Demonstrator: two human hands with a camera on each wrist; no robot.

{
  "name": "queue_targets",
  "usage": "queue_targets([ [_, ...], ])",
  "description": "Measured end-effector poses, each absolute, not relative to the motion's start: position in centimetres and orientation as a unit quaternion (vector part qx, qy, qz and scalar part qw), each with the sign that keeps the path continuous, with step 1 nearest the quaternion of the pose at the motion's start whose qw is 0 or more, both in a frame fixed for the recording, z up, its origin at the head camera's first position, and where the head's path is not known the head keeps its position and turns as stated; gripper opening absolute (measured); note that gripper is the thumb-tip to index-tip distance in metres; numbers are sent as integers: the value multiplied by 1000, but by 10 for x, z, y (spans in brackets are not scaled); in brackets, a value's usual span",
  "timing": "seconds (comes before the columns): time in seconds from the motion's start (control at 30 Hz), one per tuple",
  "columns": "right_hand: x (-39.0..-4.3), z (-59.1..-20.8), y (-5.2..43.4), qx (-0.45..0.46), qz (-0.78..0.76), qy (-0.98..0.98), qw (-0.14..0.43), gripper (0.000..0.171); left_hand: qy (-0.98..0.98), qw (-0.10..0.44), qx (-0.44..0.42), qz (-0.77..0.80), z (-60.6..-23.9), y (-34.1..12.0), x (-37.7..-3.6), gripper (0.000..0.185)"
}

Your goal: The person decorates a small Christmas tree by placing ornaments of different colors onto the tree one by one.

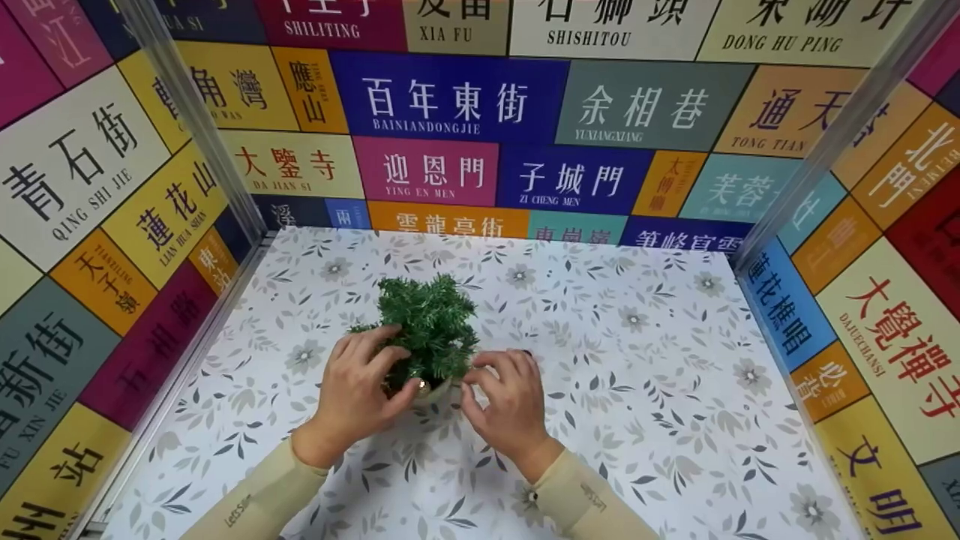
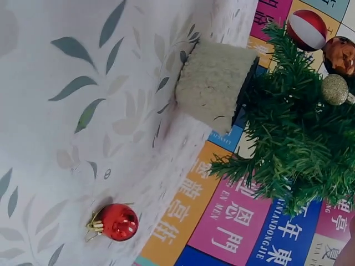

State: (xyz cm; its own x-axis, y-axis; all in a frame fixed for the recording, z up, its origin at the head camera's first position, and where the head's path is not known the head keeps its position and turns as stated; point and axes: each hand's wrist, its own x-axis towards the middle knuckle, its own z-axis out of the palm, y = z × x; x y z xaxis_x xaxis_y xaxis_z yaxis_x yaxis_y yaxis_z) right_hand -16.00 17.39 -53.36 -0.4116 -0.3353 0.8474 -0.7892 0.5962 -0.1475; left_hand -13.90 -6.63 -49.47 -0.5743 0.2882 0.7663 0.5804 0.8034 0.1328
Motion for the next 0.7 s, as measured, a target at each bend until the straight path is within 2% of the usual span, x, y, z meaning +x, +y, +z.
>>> queue_targets([
  [0.3, -163, -523, 148, 386, 234, -800, 394, 5, -863, 393, -262, -181, -495, -69, -140, 13],
  [0.7, -167, -526, 127, 381, 260, -803, 376, 7, -858, 395, -274, -180, -499, -70, -139, 12],
])
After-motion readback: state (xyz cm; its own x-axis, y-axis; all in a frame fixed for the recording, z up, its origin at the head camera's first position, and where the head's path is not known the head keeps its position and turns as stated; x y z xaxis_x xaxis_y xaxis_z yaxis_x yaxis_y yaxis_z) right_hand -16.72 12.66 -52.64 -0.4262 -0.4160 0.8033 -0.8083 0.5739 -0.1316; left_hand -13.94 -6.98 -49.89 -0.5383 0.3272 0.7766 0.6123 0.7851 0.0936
